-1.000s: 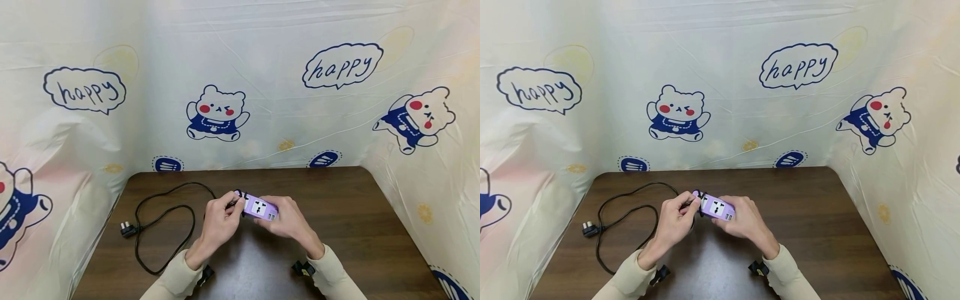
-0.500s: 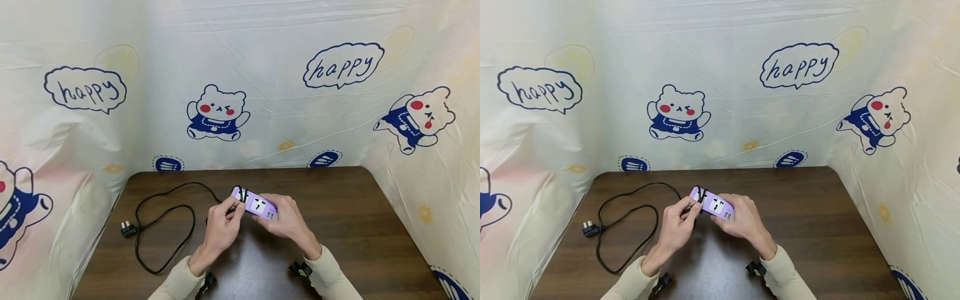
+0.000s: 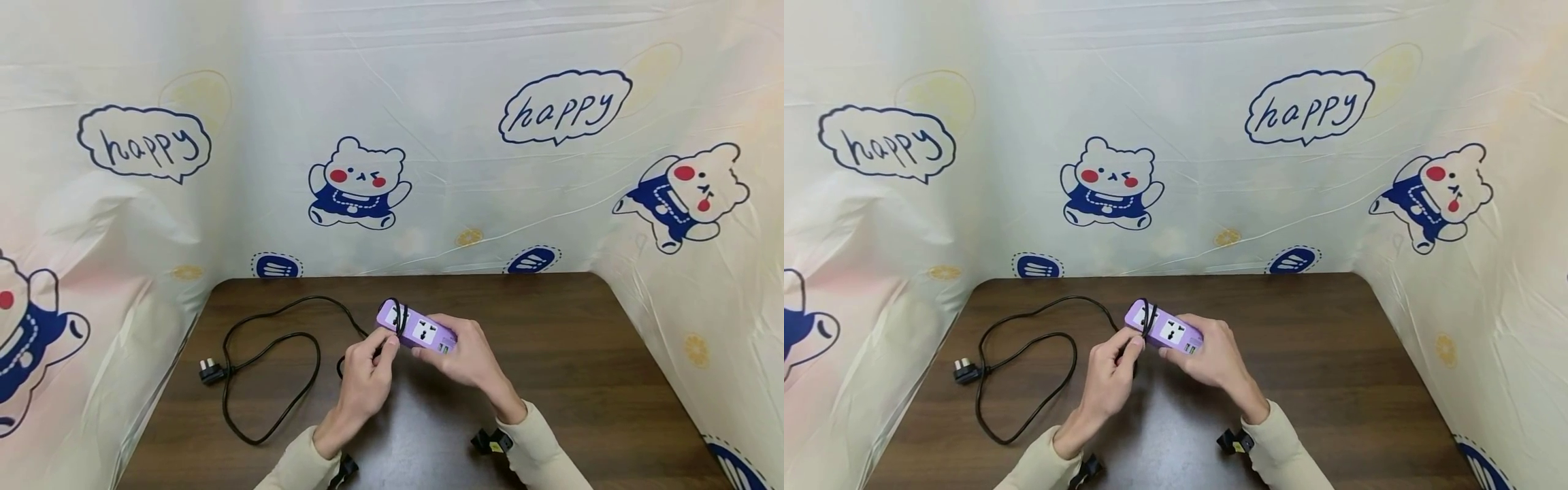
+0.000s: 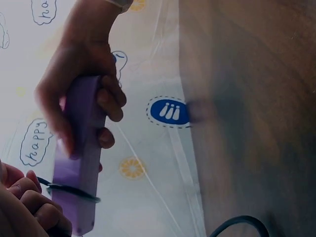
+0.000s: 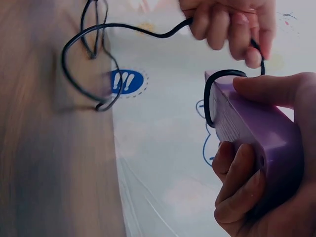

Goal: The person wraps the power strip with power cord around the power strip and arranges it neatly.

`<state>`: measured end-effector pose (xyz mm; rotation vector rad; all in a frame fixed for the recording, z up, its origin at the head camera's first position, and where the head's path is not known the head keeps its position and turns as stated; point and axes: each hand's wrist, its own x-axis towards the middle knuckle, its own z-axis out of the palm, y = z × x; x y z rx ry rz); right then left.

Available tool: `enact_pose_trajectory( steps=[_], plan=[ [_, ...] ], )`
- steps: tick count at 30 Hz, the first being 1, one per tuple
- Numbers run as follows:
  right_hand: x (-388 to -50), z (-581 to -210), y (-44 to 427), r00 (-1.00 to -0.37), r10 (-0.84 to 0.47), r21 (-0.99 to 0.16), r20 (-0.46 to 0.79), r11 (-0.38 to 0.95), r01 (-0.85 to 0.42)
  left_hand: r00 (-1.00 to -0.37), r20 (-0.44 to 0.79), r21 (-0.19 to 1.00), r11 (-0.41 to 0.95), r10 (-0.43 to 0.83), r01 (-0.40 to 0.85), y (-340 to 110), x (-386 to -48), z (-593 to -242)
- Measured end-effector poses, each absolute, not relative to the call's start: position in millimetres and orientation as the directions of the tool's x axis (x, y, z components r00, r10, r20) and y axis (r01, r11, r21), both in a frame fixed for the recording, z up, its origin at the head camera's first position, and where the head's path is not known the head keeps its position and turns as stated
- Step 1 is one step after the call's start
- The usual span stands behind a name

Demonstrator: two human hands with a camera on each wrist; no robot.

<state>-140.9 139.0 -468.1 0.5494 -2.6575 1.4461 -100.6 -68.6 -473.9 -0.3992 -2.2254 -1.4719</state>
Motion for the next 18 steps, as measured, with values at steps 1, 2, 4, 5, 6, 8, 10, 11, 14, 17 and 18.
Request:
enact_pose_trajectory(
  steps=[1,2,4,5,6,8,10,11,14,17,18],
  plan=[
    [-140.9,-467.9,139.4,-0.935,-0.276,-0.805,0.220,0.490,-0.335,-0.860,0.510,0.792,0.391,-0.001,0.469,-68.2,-100.0,-474.9],
    [-140.6,-466.9,139.6,-0.938,-0.273,-0.811,0.215,0.485,-0.327,-0.861,0.509,0.794,0.387,0.000,0.470,-67.9,-99.4,-475.9],
    [-140.6,-465.6,139.9,-0.940,-0.272,-0.820,0.208,0.476,-0.319,-0.861,0.508,0.799,0.372,0.001,0.472,-67.1,-98.0,-477.1],
    [-140.7,-464.9,139.8,-0.940,-0.271,-0.822,0.207,0.472,-0.317,-0.861,0.509,0.801,0.363,0.002,0.475,-66.6,-97.6,-477.5],
    [-140.7,-464.3,139.7,-0.941,-0.269,-0.824,0.207,0.470,-0.316,-0.859,0.511,0.803,0.355,0.004,0.479,-66.1,-97.3,-478.2],
    [-140.7,-462.9,139.3,-0.942,-0.263,-0.826,0.209,0.469,-0.314,-0.859,0.512,0.808,0.334,0.007,0.484,-64.8,-96.3,-479.4],
    [-140.7,-462.2,139.0,-0.942,-0.259,-0.824,0.214,0.470,-0.317,-0.860,0.510,0.815,0.316,0.004,0.485,-63.3,-95.0,-480.3],
    [-140.7,-461.9,138.9,-0.942,-0.257,-0.822,0.217,0.472,-0.318,-0.861,0.509,0.819,0.308,0.000,0.485,-62.5,-94.2,-481.0],
    [-140.1,-461.1,139.0,-0.941,-0.255,-0.819,0.223,0.475,-0.323,-0.860,0.510,0.824,0.291,-0.003,0.487,-60.7,-91.9,-483.4],
    [-138.9,-460.1,139.9,-0.941,-0.253,-0.821,0.224,0.471,-0.322,-0.852,0.523,0.815,0.288,0.008,0.503,-59.8,-91.0,-486.5],
    [-138.3,-459.8,140.4,-0.942,-0.251,-0.823,0.223,0.469,-0.320,-0.851,0.525,0.813,0.288,0.015,0.507,-60.0,-91.2,-487.6]
  ],
)
